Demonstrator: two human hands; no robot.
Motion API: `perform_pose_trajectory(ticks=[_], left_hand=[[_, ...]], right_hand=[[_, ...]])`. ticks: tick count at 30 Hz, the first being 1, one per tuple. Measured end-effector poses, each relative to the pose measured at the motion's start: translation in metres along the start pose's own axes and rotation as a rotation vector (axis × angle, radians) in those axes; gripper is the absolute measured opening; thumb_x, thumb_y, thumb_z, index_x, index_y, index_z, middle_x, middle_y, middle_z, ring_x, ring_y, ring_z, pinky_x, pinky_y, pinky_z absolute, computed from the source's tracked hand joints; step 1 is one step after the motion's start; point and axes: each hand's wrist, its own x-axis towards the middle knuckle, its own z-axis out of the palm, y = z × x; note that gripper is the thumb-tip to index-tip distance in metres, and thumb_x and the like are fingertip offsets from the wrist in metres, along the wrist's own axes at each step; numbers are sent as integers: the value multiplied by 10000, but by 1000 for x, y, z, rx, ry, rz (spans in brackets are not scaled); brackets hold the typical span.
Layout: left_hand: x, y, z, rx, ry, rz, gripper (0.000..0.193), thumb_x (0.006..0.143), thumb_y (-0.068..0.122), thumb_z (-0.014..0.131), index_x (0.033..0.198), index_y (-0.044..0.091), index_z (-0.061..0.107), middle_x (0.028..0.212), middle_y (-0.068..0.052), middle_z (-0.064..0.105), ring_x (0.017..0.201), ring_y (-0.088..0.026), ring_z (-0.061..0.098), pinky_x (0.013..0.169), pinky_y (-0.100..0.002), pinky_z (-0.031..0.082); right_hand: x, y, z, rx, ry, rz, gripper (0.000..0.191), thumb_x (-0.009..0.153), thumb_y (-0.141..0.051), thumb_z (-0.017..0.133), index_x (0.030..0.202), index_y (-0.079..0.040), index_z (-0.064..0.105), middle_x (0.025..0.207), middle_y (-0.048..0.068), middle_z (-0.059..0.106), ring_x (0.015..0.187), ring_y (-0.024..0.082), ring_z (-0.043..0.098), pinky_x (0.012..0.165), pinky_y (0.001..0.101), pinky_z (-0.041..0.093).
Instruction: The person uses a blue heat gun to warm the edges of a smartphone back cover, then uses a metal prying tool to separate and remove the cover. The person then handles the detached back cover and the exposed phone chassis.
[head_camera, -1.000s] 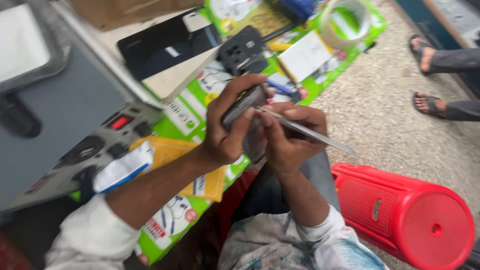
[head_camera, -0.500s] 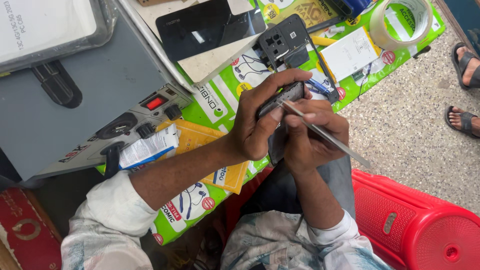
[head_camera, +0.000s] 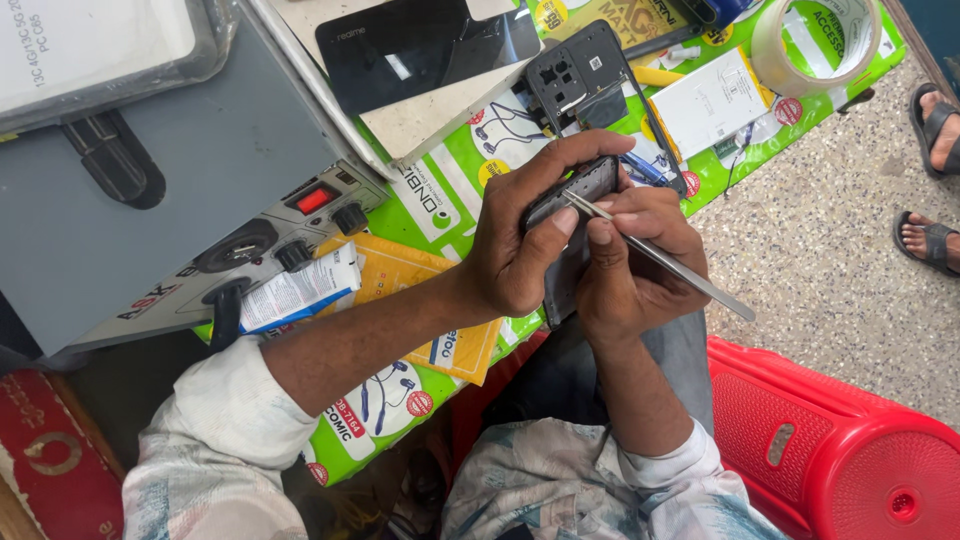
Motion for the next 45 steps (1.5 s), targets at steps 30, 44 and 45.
perform_pose_trajectory(ticks=[30, 44, 45], left_hand=[[-1, 17, 15, 230, 62, 58, 360, 1053, 84, 539, 1384, -50, 494, 1127, -163, 680, 1000, -197, 732, 922, -290, 604], [-6, 14, 19, 230, 80, 49, 443, 1029, 62, 545, 1446, -61, 461, 1202, -173, 667, 1024, -198, 725, 928, -277, 608], [-6, 15, 20, 243, 87, 60, 455, 1036, 66, 545, 1465, -52, 449, 1211, -171, 662, 1036, -198, 721, 938, -276, 605]], right_hand=[[6, -8, -12, -162, 95, -28, 142, 1055, 68, 738, 1137, 29, 629, 974, 178, 685, 862, 189, 669, 761, 253, 552], [5, -13, 1, -227, 115, -74, 160, 1087, 80, 666, 1161, 3, 547, 1023, 173, 640, 831, 191, 681, 724, 265, 581], [5, -14, 1, -219, 117, -72, 158, 1088, 81, 664, 1158, 3, 546, 1018, 170, 636, 826, 190, 680, 724, 266, 581]])
